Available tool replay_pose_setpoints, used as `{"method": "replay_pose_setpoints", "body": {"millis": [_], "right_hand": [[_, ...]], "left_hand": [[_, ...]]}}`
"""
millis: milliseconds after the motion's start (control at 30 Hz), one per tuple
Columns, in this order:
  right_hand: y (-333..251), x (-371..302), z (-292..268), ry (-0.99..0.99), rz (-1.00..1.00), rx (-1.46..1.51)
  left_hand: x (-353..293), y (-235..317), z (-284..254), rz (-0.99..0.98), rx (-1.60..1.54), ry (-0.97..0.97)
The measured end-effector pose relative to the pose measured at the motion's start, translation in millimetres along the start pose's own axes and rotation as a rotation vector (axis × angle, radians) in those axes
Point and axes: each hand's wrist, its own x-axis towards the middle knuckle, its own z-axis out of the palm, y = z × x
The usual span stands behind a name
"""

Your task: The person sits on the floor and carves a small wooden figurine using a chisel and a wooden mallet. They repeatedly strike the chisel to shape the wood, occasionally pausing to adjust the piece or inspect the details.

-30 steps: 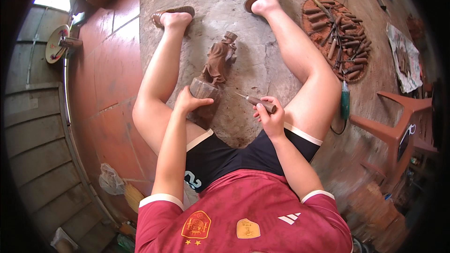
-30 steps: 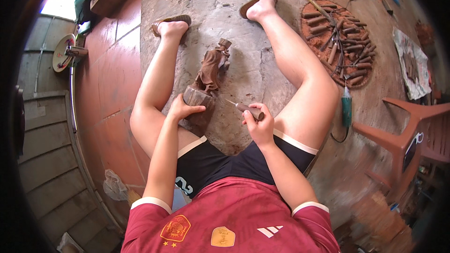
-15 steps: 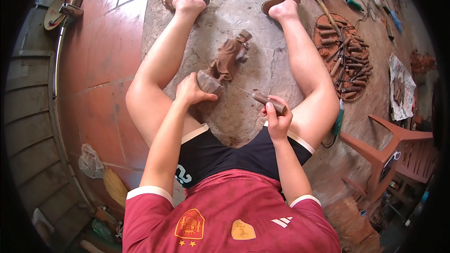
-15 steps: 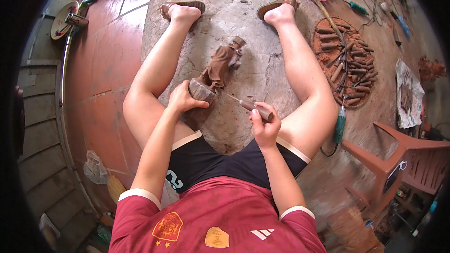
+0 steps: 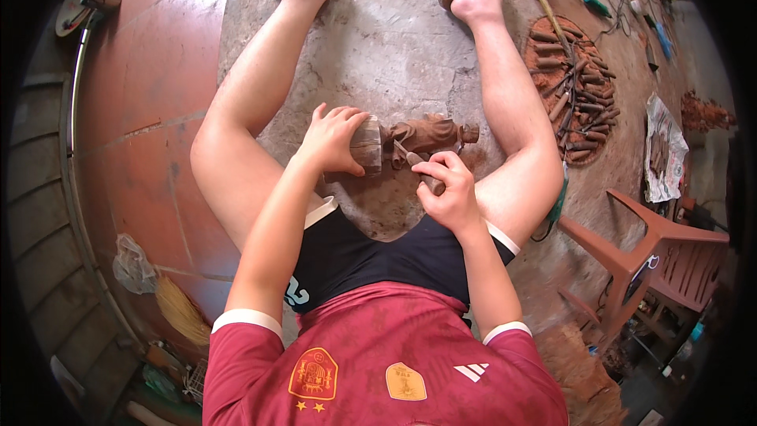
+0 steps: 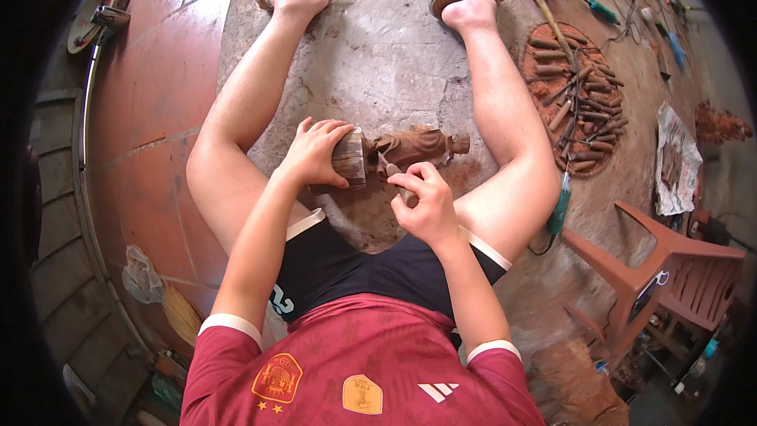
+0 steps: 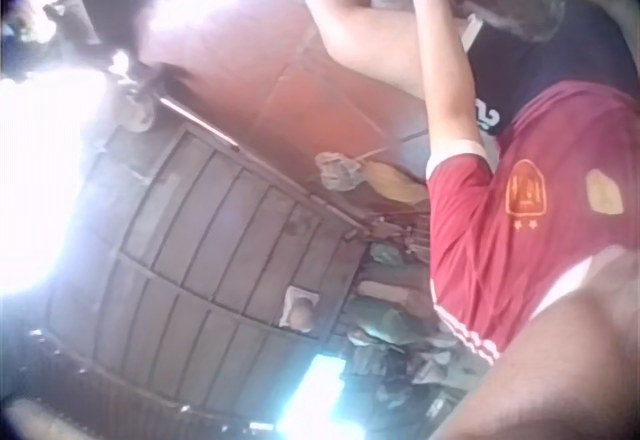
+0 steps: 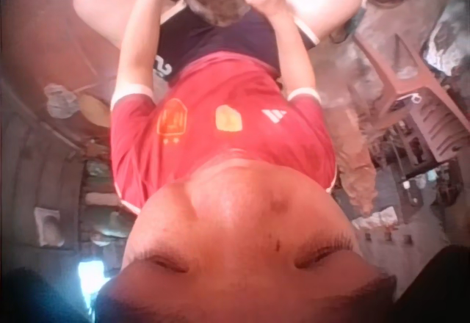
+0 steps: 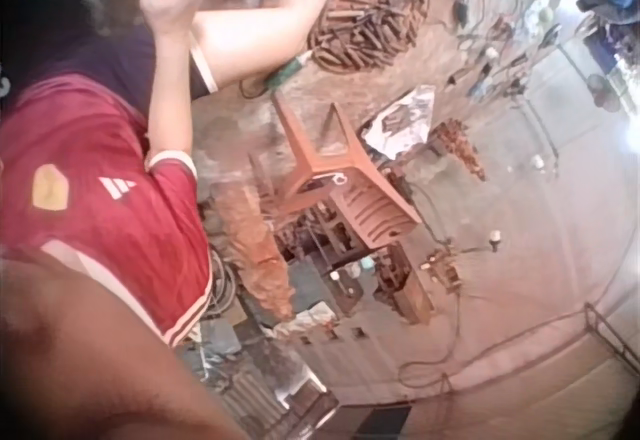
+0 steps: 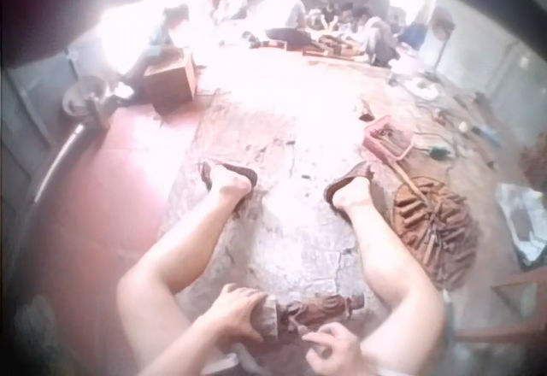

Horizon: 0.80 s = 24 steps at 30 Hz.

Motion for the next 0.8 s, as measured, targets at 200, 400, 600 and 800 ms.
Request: {"method": "replay_pose_setpoints", "body": {"millis": [200, 400, 600, 800], "right_hand": [[-8, 12, -3, -0.188, -0.024, -0.049], [-20, 20, 0, -0.351, 0.083, -0.084], [-5, 25, 9, -0.269, 0.079, -0.121], [8, 28, -9, -0.296, 0.125, -0.32]], "left_hand": [[-26, 35, 4, -0.418, -0.015, 0.139], [-39, 27, 11, -0.691, -0.364, 0.118], [-32, 20, 10, -0.738, -0.445, 0.032], [-27, 22, 4, -0.776, -0.393, 0.0]]}}
